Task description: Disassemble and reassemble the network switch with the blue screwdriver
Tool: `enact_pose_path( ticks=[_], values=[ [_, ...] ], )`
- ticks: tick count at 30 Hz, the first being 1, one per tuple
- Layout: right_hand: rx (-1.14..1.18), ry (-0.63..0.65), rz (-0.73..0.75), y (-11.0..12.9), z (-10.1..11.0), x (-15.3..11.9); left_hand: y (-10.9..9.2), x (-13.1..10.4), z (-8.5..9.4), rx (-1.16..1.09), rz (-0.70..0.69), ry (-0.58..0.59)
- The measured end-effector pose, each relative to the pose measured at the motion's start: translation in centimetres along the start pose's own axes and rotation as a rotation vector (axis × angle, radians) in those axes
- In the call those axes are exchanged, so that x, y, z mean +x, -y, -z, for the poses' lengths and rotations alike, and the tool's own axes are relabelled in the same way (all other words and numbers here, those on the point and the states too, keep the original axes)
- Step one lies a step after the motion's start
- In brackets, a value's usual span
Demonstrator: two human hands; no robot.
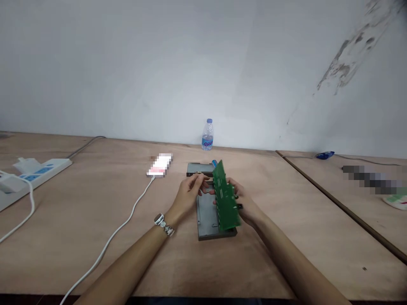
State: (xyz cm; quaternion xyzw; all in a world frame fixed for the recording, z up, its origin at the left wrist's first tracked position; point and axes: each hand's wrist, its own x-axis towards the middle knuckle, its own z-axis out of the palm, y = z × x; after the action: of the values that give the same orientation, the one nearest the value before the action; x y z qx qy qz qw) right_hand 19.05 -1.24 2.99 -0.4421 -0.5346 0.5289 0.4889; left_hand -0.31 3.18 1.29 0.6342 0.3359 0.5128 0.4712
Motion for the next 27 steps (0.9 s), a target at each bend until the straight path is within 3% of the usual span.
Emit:
enact_pose_path(
  ticks=[6, 12, 21, 27],
  values=[
    [-0.010, -0.123, 0.059, -0.4, 0.5, 0.7, 0.9, 0.9, 0.8, -0.245, 0.274, -0.034],
    [0.031, -0.224, 0.166, -0.4, 0.3, 0.6, 0.6, 0.9, 0.7, -0.275, 0.396, 0.128],
    [0.025, 0.073, 0.198, 0.3, -0.4, -0.3, -0.2, 0.1, 0.2, -0.507, 0.402, 0.220],
    [-0.014, 0.132, 0.198, 0.1, -0.7, -0.5, -0.7, -0.2, -0.2, -0.620, 0.469, 0.104]
  ],
)
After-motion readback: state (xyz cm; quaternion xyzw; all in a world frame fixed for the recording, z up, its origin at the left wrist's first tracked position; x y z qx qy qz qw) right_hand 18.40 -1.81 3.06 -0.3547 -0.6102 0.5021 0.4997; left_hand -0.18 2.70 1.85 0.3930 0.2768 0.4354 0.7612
